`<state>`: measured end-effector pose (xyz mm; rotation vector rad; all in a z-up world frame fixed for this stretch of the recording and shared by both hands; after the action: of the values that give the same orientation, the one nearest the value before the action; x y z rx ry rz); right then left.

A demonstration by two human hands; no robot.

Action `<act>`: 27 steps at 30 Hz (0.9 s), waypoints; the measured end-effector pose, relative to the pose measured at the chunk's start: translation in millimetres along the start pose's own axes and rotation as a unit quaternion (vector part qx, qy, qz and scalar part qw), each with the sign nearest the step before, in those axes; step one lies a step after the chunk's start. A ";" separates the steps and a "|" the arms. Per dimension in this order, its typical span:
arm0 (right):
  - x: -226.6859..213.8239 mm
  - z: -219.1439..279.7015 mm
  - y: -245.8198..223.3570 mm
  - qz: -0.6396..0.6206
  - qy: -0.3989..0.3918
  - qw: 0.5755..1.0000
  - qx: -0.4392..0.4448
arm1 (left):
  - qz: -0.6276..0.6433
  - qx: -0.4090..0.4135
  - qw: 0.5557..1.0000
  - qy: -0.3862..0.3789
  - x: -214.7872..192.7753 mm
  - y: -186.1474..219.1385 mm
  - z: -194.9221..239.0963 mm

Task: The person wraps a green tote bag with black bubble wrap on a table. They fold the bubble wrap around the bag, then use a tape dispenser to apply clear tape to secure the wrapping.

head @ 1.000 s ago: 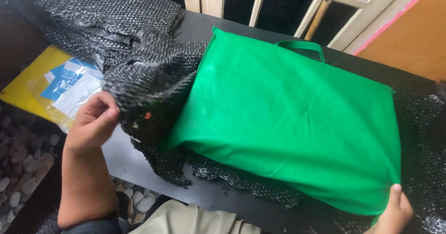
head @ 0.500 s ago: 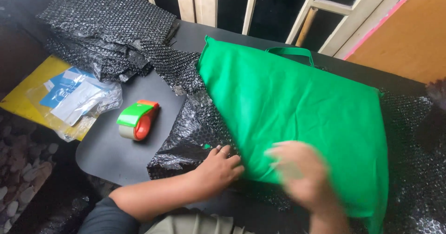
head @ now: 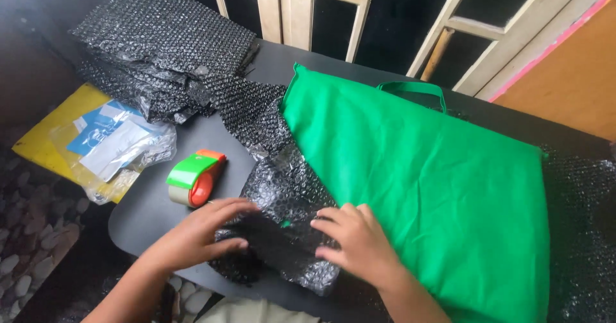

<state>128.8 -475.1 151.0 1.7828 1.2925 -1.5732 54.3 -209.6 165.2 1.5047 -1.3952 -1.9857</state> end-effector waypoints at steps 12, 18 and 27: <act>8.2 1.8 -9.9 -0.012 0.011 0.999 -0.044 | 0.431 -0.292 0.833 0.189 -89.8 -174.0 -117.3; 13.2 0.7 -10.8 -0.022 0.011 0.998 -0.052 | 0.600 -0.257 0.697 0.296 -135.9 -210.7 -229.7; 22.7 2.6 -3.2 -0.052 0.005 0.998 -0.023 | 0.459 -0.272 0.737 0.415 -178.8 -177.8 -336.1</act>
<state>122.9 -467.7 129.9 1.7217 1.4359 -1.5783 471.0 -170.7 128.0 0.8896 -0.7598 -0.7749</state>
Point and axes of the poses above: each hand's wrist, its own z-axis away from the middle knuckle, its own x-axis out of the palm, y = z × x, the point moved 5 cm from there along -z, towards the middle knuckle
